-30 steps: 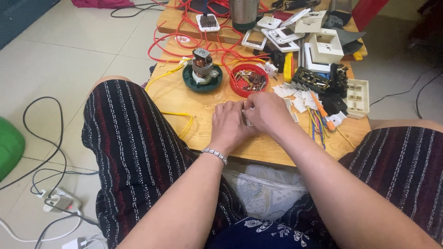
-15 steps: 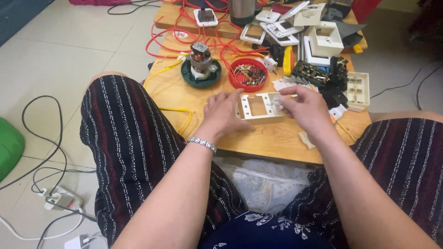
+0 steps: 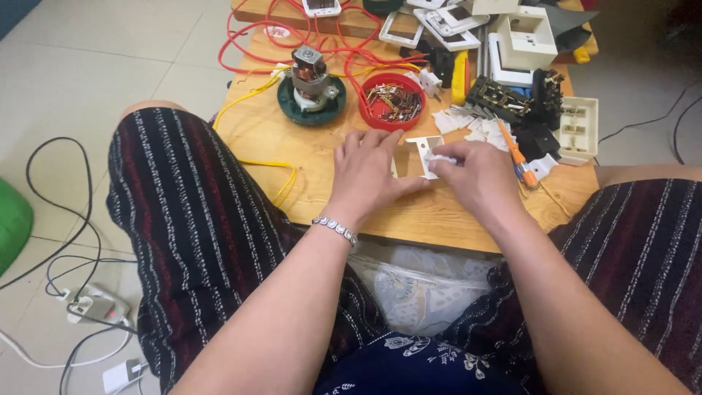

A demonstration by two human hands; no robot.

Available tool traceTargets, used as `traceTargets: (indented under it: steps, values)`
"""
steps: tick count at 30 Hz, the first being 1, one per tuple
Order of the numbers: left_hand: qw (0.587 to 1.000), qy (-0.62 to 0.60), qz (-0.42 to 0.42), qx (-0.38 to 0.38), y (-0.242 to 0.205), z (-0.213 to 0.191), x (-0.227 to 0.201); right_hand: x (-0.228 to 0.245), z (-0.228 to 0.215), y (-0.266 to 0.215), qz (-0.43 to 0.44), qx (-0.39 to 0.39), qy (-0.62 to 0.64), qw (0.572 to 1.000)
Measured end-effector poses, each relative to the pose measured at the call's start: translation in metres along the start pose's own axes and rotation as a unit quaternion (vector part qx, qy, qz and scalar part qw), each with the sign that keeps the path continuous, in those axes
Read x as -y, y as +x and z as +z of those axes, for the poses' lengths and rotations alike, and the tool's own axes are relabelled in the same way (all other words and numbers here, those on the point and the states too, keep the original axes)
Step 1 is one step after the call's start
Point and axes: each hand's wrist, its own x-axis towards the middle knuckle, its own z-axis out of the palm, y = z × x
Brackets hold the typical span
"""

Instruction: Wiping and cleaning white plastic electrical housings with a cloth on a low workbench.

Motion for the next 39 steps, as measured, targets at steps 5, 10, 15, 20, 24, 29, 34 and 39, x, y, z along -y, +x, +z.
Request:
traceTargets:
  steps: [5, 10, 15, 20, 24, 29, 34, 39]
  values:
    - [0.998, -0.039, -0.032, 0.03, 0.006, 0.004, 0.003, 0.004, 0.003, 0.009, -0.025, -0.02, -0.026, 0.999]
    - [0.996, -0.078, -0.031, 0.015, 0.005, 0.005, 0.006, 0.003, 0.015, 0.038, -0.04, -0.037, -0.043, 0.998]
    - [0.996, -0.079, -0.031, -0.008, 0.009, 0.012, 0.009, 0.009, -0.003, 0.015, -0.09, 0.001, -0.1, 0.991]
    - [0.997, -0.067, -0.032, -0.007, 0.009, 0.015, 0.009, 0.0, -0.002, -0.005, -0.08, 0.012, -0.078, 0.994]
    - [0.997, -0.071, -0.03, -0.014, 0.01, 0.016, 0.008, 0.006, 0.004, 0.019, -0.096, 0.004, -0.038, 0.995]
    - [0.997, -0.072, -0.03, -0.024, 0.012, 0.014, 0.007, 0.003, 0.008, 0.046, -0.092, 0.014, -0.035, 0.995]
    - [0.996, -0.074, -0.043, -0.027, 0.014, 0.018, 0.006, 0.005, -0.001, 0.041, -0.092, 0.046, -0.034, 0.994]
    - [0.997, -0.067, -0.044, -0.022, 0.015, 0.02, 0.007, 0.007, -0.015, 0.027, -0.104, 0.085, -0.025, 0.991]
